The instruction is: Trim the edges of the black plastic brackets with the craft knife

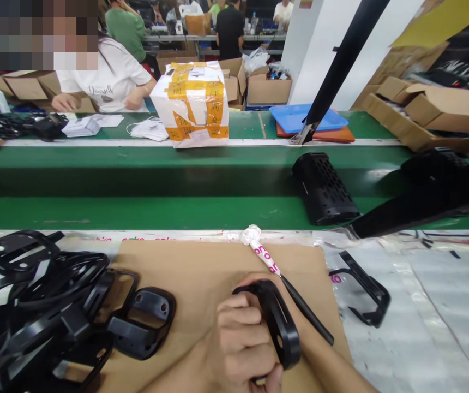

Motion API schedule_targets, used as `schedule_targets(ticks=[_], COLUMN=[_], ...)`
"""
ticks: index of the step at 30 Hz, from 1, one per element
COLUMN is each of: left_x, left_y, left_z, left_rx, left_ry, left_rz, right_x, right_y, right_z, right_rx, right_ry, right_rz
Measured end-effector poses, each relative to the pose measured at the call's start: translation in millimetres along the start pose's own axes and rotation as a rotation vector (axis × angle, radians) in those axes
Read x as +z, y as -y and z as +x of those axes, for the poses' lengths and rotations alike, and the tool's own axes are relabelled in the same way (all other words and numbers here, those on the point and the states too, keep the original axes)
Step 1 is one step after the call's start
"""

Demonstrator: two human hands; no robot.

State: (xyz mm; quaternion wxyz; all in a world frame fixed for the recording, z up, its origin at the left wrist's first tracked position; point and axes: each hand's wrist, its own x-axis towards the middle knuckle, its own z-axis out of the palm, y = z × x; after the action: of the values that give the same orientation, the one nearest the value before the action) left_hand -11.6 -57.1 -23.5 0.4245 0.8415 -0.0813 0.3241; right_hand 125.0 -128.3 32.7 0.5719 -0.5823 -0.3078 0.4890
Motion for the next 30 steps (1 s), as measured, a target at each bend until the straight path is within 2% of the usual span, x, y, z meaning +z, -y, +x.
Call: schedule_targets(ticks=[2,4,8,10,13,16,20,25,27,30], left_x=[-1.4,-7.2,-28.2,-38.5,-48.2,-52.1,-55.9,-58.9,-59.4,-60.6], left_y=[2,0,-11,-16,-20,-17,-10,2,7,10], left_z=[-3,2,26,37,41,34,31,39,40,40], left_rx=[-0.022,-0.032,-0.009,-0.015,-0.133,-0.24,-0.335,-0.542,-0.602,-0.68], left_ry=[0.006,-0.066,-0.278,-0.326,-0.36,-0.371,-0.331,-0.431,-0.44,-0.423], left_rz=[-0.002,0.008,-0.039,-0.097,-0.241,-0.376,-0.486,-0.702,-0.778,-0.832], right_x=[0,0,-5,-7,-8,-5,3,16,17,14], right_y=[-10,-21,-29,-27,-26,-31,-39,-48,-52,-60], right_z=[-1,0,1,0,-1,0,0,2,4,6], right_rx=[-0.021,-0.061,-0.162,-0.207,-0.245,-0.232,-0.129,0.096,0.141,0.218], right_ry=[-0.057,-0.087,-0.045,-0.012,0.021,0.033,0.088,0.142,0.124,0.171], right_rz=[0.03,0.053,-0.007,-0.119,-0.323,-0.394,-0.233,0.051,0.147,0.266])
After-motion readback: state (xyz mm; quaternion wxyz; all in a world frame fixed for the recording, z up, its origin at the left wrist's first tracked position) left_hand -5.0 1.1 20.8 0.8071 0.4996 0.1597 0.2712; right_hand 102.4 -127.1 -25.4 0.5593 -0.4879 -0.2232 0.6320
